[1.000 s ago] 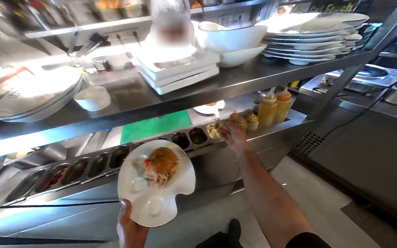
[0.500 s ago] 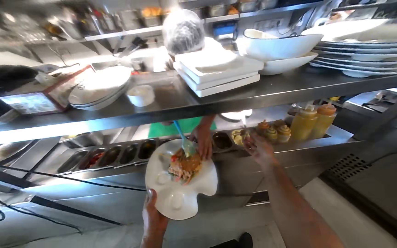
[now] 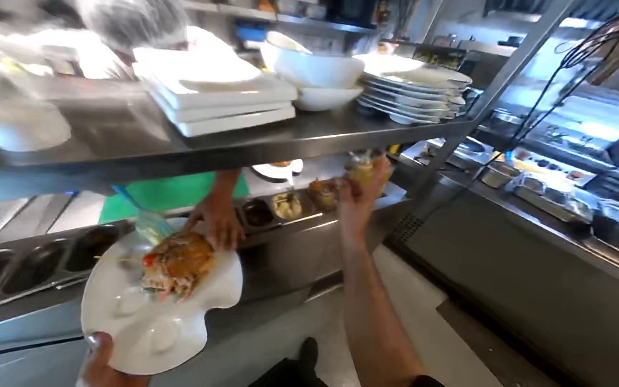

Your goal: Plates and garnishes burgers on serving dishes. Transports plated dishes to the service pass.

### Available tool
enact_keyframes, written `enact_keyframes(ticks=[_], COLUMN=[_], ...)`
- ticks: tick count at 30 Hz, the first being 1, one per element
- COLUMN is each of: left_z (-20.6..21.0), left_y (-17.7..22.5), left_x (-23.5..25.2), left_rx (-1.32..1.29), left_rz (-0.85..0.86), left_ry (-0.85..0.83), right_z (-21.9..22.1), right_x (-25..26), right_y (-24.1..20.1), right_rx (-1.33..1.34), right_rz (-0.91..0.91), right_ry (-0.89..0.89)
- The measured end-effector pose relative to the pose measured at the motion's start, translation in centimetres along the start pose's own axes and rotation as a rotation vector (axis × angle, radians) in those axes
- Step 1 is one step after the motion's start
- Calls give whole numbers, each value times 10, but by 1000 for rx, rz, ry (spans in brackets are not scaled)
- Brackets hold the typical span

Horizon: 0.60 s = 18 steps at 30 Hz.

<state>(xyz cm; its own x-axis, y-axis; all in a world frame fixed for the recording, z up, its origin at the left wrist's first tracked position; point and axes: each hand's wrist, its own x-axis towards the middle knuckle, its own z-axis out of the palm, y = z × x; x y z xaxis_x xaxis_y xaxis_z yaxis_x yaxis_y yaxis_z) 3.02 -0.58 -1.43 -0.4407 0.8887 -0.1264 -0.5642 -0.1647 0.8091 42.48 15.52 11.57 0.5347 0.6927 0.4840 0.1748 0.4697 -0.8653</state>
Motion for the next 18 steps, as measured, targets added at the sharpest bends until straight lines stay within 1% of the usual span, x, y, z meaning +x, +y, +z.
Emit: enact_keyframes(ticks=[2, 4, 6, 8, 14, 16, 17, 18], left_z=[7, 17, 18, 17, 19, 20, 20, 20], left_y=[0, 2, 2, 2, 5, 6, 7, 7], left_x=[-2, -1, 3, 5, 5, 5, 5, 5], left_rx=[-26, -18, -27, -43, -40, -36, -32, -30], left_rz=[-2, 6, 10, 11, 13, 17, 14, 11], left_ry=[6, 39, 49, 49, 64, 70, 74, 76], right_z=[-13, -21, -28, -30, -31, -31, -29, -23], right_x=[7, 4, -5, -12, -36, -38, -40, -44], right_y=[-5, -3, 4, 15, 22, 24, 21, 9], right_rx=[-80, -125, -111, -71, -49, -35, -42, -97], right_rz=[-4, 67, 165, 202, 336, 297, 239, 183], right_ry=[-53, -120, -165, -152, -198, -221, -221, -181])
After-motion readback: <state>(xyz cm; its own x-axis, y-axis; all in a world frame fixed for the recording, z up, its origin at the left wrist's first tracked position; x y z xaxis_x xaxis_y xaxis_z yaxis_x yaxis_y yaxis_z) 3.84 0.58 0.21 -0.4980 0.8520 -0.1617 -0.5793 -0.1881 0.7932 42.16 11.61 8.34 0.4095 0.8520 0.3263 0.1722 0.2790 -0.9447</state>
